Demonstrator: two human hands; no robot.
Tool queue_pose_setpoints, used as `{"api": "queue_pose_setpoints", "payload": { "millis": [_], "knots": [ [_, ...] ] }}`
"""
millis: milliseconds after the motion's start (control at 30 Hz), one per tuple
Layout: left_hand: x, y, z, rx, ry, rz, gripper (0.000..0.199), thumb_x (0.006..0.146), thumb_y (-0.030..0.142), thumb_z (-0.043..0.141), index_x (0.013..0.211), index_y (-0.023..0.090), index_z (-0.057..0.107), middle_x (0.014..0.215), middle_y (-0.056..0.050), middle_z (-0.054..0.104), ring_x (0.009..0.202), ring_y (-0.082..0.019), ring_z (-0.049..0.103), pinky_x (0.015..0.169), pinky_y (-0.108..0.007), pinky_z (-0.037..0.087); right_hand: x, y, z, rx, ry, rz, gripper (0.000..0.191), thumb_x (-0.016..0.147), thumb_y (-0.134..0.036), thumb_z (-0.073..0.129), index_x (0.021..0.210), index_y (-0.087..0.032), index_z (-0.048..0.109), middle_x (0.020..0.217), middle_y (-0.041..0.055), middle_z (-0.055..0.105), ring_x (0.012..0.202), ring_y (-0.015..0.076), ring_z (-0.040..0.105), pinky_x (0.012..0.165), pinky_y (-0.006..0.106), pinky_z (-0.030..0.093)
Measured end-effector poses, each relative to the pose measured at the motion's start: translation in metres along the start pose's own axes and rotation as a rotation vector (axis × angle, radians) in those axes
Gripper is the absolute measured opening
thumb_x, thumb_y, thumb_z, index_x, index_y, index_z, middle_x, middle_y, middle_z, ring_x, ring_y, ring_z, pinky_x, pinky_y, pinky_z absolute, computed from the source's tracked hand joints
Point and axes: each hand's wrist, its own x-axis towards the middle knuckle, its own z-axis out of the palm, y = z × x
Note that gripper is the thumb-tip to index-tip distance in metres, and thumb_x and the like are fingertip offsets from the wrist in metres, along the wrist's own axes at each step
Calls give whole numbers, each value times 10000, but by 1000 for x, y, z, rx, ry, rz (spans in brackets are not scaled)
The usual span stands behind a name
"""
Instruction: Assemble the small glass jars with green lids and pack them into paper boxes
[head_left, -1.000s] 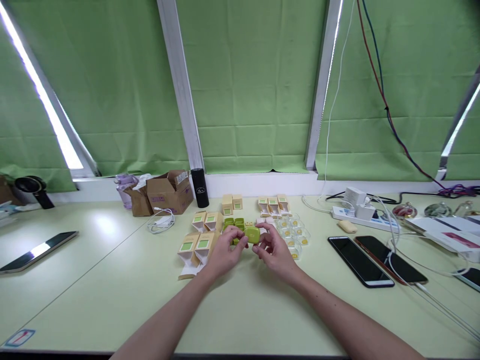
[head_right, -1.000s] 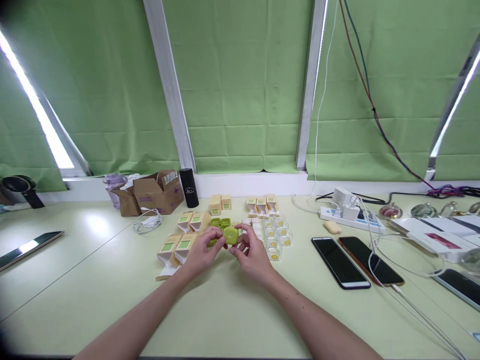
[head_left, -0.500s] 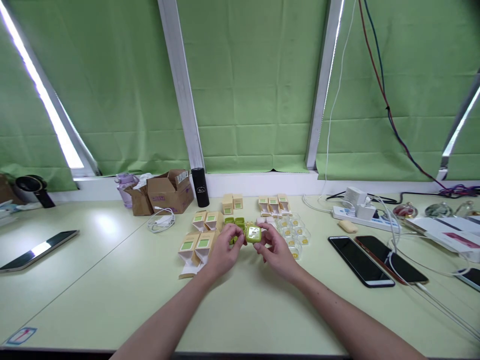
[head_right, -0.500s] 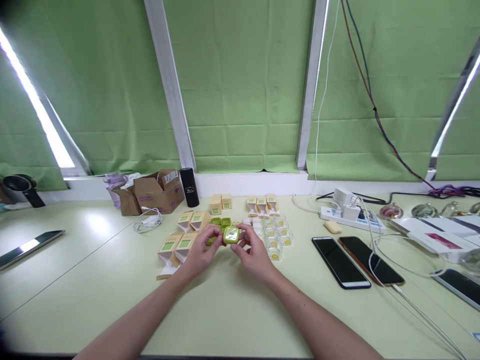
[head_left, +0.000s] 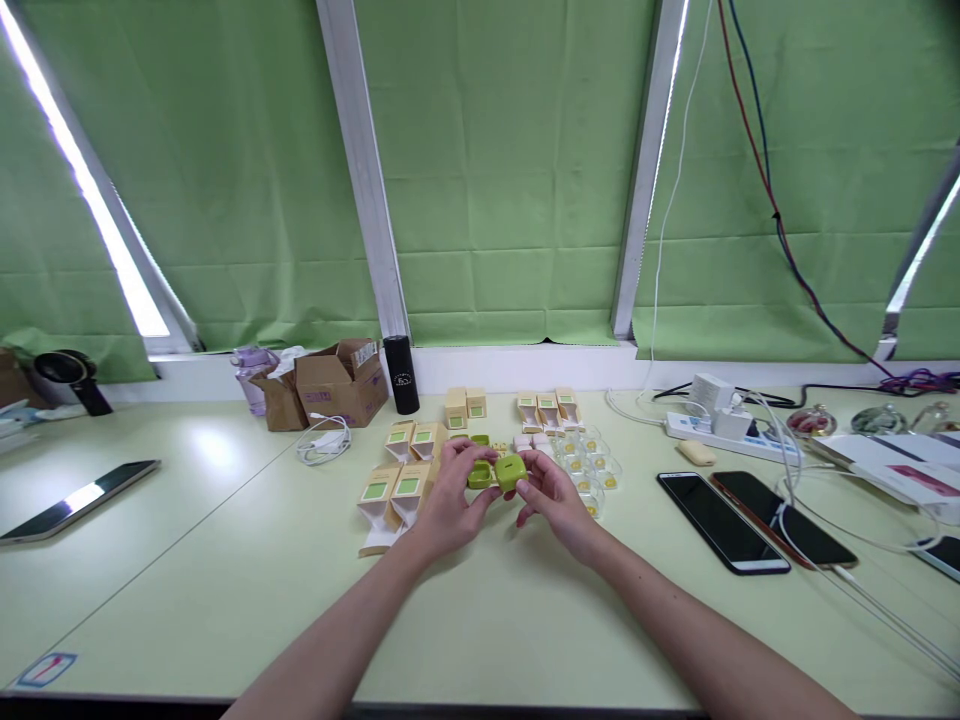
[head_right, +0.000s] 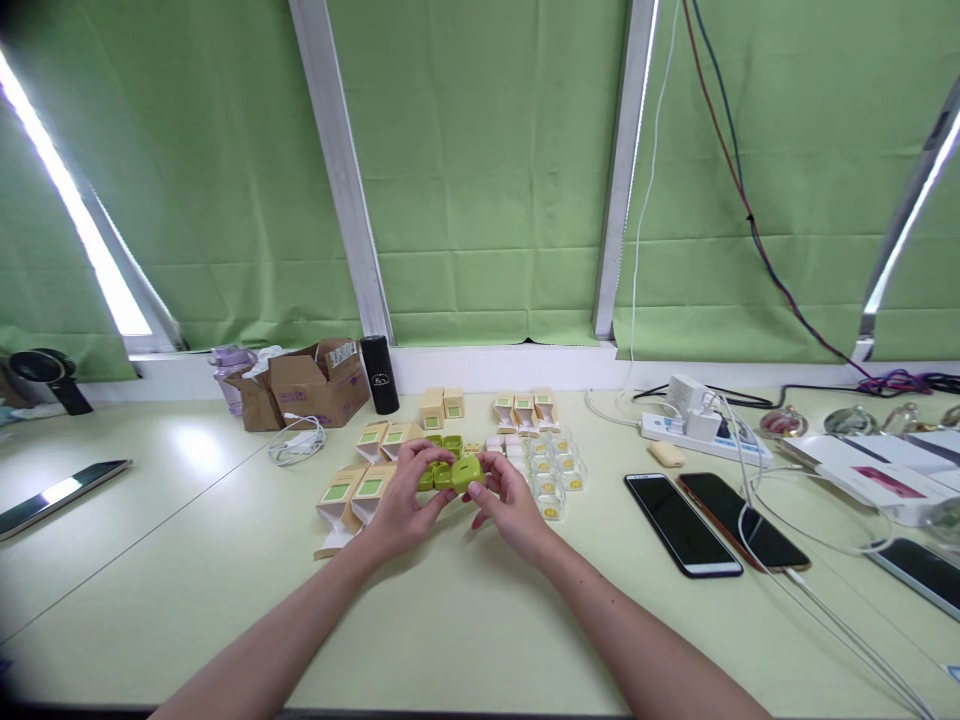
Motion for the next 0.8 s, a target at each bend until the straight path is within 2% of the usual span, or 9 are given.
{"api": "queue_pose_setpoints", "payload": {
  "millis": [133,267,400,567,667,733,800],
  "knots": [
    [1,4,0,41,-26,35,414,933,196,744,1312,278,597,1193,-99,662,1216,-317,526,1024,-530,544,0,-2,1,16,2,5,498,882,-614,785,1186,-255,620,1160,85,674,988,236,693,598,299,651],
    [0,5,1,75,-77,82,528,928,141,739,1405,287,565,1333,-112,633,1290,-327,504,1103,-558,496,1,2,2,0,1,15,515,872,-620,796,1182,-234,654,1072,73,676,928,219,679,572,283,631],
    [-1,4,4,72,-132,94,498,958,113,693,1408,308,604,1359,-105,622,1303,-317,501,1111,-539,493,3,9,3,-14,3,25,556,865,-632,798,1224,-229,663,989,56,669,896,213,670,535,253,591],
    [2,2,2,-12,-45,45,429,932,150,752,1325,287,649,1243,-84,682,1248,-298,545,1080,-493,511,4,16,0,-56,28,3,472,955,-621,678,1240,-245,669,1102,87,690,948,240,682,589,302,601],
    [5,-2,0,-74,50,-66,422,889,165,786,1278,277,665,1219,-80,679,1230,-293,576,1069,-477,517,3,18,-3,-279,64,-41,319,1025,-472,594,1244,-250,663,1158,99,713,1014,262,684,696,364,612],
    [6,-7,0,-133,110,-157,414,856,181,803,1243,264,680,1233,-83,667,1206,-285,607,1041,-456,536,1,17,-4,-536,56,-117,233,1029,-308,562,1227,-246,667,1194,100,726,1085,273,669,847,429,601],
    [6,-11,2,-201,148,-237,409,833,189,804,1220,252,685,1241,-82,667,1179,-272,638,1014,-434,552,-1,15,-4,-793,4,-213,261,990,-169,552,1209,-235,679,1220,102,733,1167,287,634,984,476,555]
  ]
}}
